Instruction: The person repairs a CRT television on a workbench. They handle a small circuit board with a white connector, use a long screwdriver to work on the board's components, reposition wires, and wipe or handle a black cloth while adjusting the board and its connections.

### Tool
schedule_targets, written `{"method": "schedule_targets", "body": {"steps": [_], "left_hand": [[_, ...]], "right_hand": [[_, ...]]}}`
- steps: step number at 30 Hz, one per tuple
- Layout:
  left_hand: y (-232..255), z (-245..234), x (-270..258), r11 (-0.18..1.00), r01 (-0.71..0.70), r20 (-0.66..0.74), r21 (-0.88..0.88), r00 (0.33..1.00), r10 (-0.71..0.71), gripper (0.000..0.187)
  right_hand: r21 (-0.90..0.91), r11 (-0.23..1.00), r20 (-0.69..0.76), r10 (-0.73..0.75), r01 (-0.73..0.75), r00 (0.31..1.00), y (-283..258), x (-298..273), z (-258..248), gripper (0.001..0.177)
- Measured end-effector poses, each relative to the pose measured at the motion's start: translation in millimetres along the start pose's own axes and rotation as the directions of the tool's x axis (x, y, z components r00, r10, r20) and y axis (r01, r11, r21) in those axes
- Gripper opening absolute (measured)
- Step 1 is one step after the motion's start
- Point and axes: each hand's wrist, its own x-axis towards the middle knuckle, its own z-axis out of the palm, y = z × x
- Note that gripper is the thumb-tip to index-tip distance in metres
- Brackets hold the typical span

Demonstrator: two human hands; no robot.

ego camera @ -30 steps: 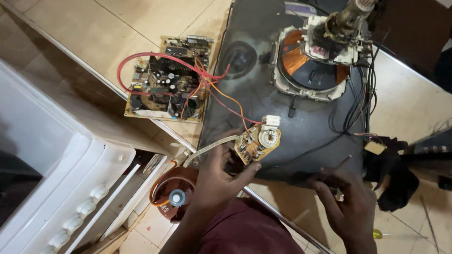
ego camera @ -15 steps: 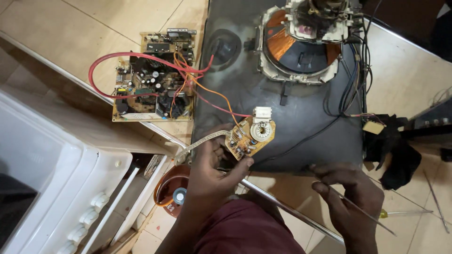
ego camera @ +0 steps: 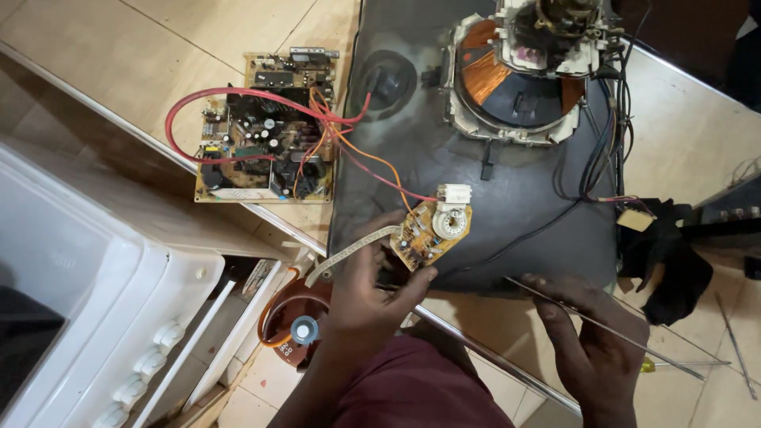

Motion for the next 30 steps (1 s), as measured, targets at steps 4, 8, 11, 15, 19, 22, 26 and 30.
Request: {"method": "schedule_targets", "body": {"steps": [4, 8, 11, 15, 19, 22, 26, 30], "left_hand": [[-2, 1, 0, 1.000, 0.005, -0.011, 0.002, 1.000, -0.005, 0.068], [-1, -2, 2, 0.997, -0.015, 0.009, 0.075, 1.000, 0.014, 0.068], [-9, -3, 1, 0.997, -0.032, 0.020, 0.075, 0.999, 0.031, 0.072], [-14, -4, 3, 1.000, -0.008, 0.078, -0.014, 0.997, 0.009, 0.080], [-25, 0, 2, 0.984, -0.154, 0.019, 0.091, 0.988, 0.153, 0.075], [-21, 0, 2, 0.989, -0.118, 0.019, 0.091, 0.993, 0.117, 0.075], [-7, -3, 3, 0.998, 0.057, 0.038, 0.042, 0.998, -0.058, 0.079], [-25, -1, 1, 0.997, -0.030, -0.014, 0.077, 0.999, 0.031, 0.057]], "right_hand": [[0.079, 0.997, -0.012, 0.023, -0.022, 1.000, 5, 0, 1, 0.024], [0.045, 0.999, -0.004, -0.005, 0.005, 1.000, 5, 5, 1, 0.020], [0.055, 0.998, 0.002, -0.032, 0.032, 0.999, 8, 7, 3, 0.019], [0.047, 0.997, -0.013, -0.053, 0.053, 0.999, 4, 11, 7, 0.014], [0.153, 0.988, 0.007, -0.039, 0.037, 0.999, 9, 11, 8, 0.013], [0.146, 0.989, 0.014, -0.024, 0.022, 1.000, 10, 12, 8, 0.015], [0.163, 0.986, 0.024, -0.040, 0.036, 0.999, 9, 13, 10, 0.014], [0.164, 0.986, 0.045, -0.035, 0.027, 0.998, 5, 15, 9, 0.019]]}}
